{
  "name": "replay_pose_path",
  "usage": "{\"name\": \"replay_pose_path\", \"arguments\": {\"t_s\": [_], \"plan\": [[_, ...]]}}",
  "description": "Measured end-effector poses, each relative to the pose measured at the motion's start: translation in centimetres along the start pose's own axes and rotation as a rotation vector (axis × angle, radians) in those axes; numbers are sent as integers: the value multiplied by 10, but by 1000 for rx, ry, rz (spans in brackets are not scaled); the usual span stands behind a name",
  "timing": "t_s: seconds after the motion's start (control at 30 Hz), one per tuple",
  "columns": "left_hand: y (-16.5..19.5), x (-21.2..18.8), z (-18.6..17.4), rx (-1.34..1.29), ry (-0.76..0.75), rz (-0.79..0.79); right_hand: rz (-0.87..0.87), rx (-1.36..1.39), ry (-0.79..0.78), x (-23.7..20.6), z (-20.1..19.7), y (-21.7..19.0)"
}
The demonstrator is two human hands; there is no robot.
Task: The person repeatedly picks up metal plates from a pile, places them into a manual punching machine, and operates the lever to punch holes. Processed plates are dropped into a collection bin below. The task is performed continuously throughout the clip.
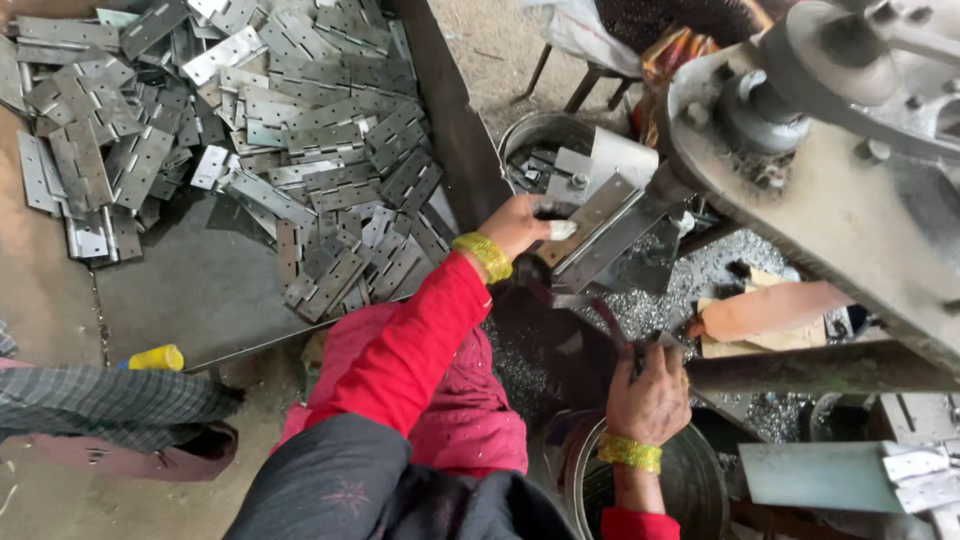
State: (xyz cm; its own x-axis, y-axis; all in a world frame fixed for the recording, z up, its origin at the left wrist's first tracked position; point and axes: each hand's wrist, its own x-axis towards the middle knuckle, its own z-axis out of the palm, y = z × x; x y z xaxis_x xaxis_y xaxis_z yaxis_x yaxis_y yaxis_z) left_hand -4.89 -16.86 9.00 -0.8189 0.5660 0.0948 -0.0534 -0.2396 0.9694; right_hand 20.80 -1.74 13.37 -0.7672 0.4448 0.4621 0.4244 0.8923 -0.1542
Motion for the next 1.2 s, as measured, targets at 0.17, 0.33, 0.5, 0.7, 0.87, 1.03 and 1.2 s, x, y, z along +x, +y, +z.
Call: {"name": "replay_pose_path", "arguments": {"t_s": [0.17,0.33,0.5,0.7,0.87,1.03,1.2], "plan": [[1,-28,-45,137,190,-63,-11,-2,53,-2,3,0],[-7,-24,-60,643,439,-67,13,40,27,0,5,1],[-6,-19,-65,441,370,-85,-20,19,39,0,2,-1],[6,-24,-29,650,391,-113,16,0,50,2,0,-7],[-29,-4,62,996,457,182,34,16,-3,3,-2,-6],[-58,-16,105,1296,217,188,74,-67,-291,3,-2,4],[-47,-24,124,1721,-151,-37,-27,-160,-722,22,23,28]]}}
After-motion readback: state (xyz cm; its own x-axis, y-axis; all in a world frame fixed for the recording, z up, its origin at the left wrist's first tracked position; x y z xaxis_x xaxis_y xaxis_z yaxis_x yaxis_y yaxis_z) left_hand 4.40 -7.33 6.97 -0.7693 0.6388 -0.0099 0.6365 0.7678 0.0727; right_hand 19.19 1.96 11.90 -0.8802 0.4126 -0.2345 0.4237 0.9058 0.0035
